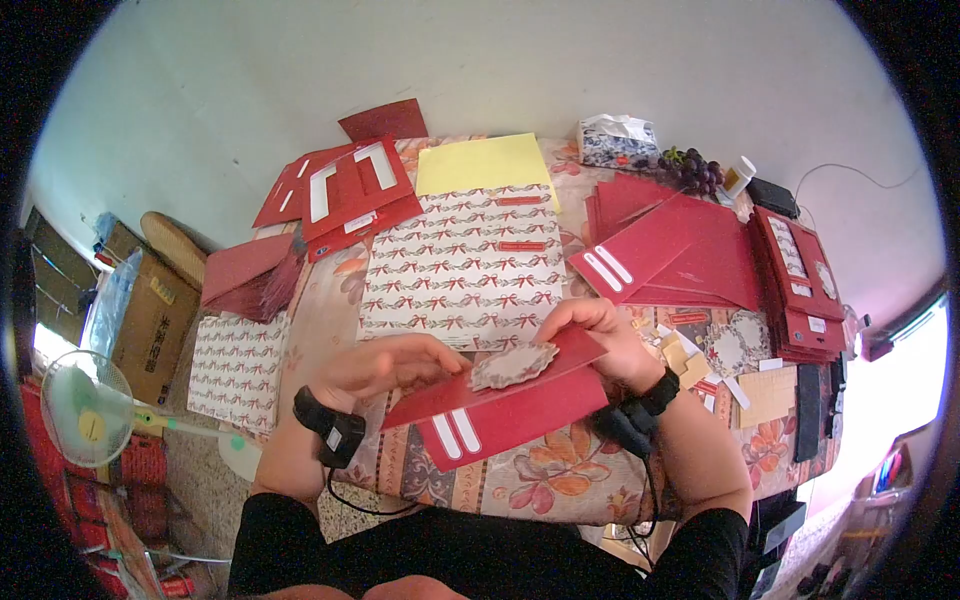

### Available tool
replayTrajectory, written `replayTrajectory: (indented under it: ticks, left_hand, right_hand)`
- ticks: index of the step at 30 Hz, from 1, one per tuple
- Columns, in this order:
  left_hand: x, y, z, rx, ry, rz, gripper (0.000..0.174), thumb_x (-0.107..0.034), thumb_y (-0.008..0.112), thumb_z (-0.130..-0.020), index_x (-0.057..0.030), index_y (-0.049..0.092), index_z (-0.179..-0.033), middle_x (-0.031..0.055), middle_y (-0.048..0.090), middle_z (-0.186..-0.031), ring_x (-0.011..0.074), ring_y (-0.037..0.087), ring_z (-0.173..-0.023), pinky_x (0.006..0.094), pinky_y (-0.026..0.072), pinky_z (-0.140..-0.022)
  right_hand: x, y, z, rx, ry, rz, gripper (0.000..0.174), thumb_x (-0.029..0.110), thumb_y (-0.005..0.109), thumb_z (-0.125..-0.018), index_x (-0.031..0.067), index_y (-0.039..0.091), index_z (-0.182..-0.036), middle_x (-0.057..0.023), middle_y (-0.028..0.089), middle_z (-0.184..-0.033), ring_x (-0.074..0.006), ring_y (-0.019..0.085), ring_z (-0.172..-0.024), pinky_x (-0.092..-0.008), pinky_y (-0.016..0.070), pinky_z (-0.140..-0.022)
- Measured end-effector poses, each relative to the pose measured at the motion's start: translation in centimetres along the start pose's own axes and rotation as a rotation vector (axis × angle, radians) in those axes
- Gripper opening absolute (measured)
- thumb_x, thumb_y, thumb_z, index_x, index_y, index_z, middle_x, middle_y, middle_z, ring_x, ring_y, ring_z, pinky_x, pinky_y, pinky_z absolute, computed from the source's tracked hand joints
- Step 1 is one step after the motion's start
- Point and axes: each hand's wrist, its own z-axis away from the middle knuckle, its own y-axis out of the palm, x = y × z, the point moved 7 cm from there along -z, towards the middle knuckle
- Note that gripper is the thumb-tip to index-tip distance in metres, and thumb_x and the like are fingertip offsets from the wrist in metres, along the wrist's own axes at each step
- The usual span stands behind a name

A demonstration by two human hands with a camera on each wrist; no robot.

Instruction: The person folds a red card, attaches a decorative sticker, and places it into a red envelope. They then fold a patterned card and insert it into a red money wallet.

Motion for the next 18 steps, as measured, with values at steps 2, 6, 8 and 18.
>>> replayTrajectory:
  ticks: [2, 6, 8, 18]
  left_hand:
    - [1.4, -0.7, -0.5, -0.115, -0.118, -0.077, 0.042, -0.028, 0.056, -0.086, -0.0009, 0.049, -0.118, 0.0087, 0.052, -0.119, 0.0153, 0.051, -0.105, 0.0279, 0.0391, -0.090]
    - [2.3, 0.0, -0.9, -0.064, -0.279, -0.555, 0.034, -0.022, 0.052, -0.090, 0.0019, 0.053, -0.114, 0.0076, 0.057, -0.110, 0.0086, 0.050, -0.099, 0.0247, 0.0408, -0.084]
    - [2.4, 0.7, -1.0, -0.046, -0.277, -0.534, 0.034, -0.022, 0.053, -0.089, 0.0024, 0.055, -0.112, 0.0058, 0.058, -0.107, 0.0070, 0.051, -0.096, 0.0238, 0.0412, -0.082]
    - [2.7, -0.2, -1.0, -0.107, -0.161, -0.455, 0.026, -0.015, 0.062, -0.084, 0.0006, 0.060, -0.105, -0.0013, 0.062, -0.086, 0.0038, 0.054, -0.075, 0.0205, 0.0440, -0.067]
  right_hand:
    - [0.2, 0.6, 0.0, 0.034, -0.003, 0.029, 0.009, 0.001, 0.056, -0.083, 0.0005, 0.063, -0.087, -0.0045, 0.064, -0.086, -0.0107, 0.059, -0.080, -0.0238, 0.0469, -0.073]
    - [0.6, 2.0, 0.0, 0.077, 0.006, 0.121, 0.011, -0.002, 0.054, -0.083, -0.0008, 0.063, -0.090, -0.0041, 0.064, -0.089, -0.0101, 0.059, -0.082, -0.0236, 0.0464, -0.076]
    - [0.5, 2.3, 0.0, 0.079, 0.006, 0.118, 0.012, -0.003, 0.053, -0.083, -0.0008, 0.062, -0.090, -0.0041, 0.064, -0.089, -0.0097, 0.059, -0.082, -0.0235, 0.0463, -0.076]
    - [-0.4, 2.2, 0.0, 0.206, 0.133, -0.020, 0.030, 0.011, 0.052, -0.088, 0.0016, 0.051, -0.116, -0.0061, 0.059, -0.105, -0.0098, 0.055, -0.093, -0.0246, 0.0441, -0.081]
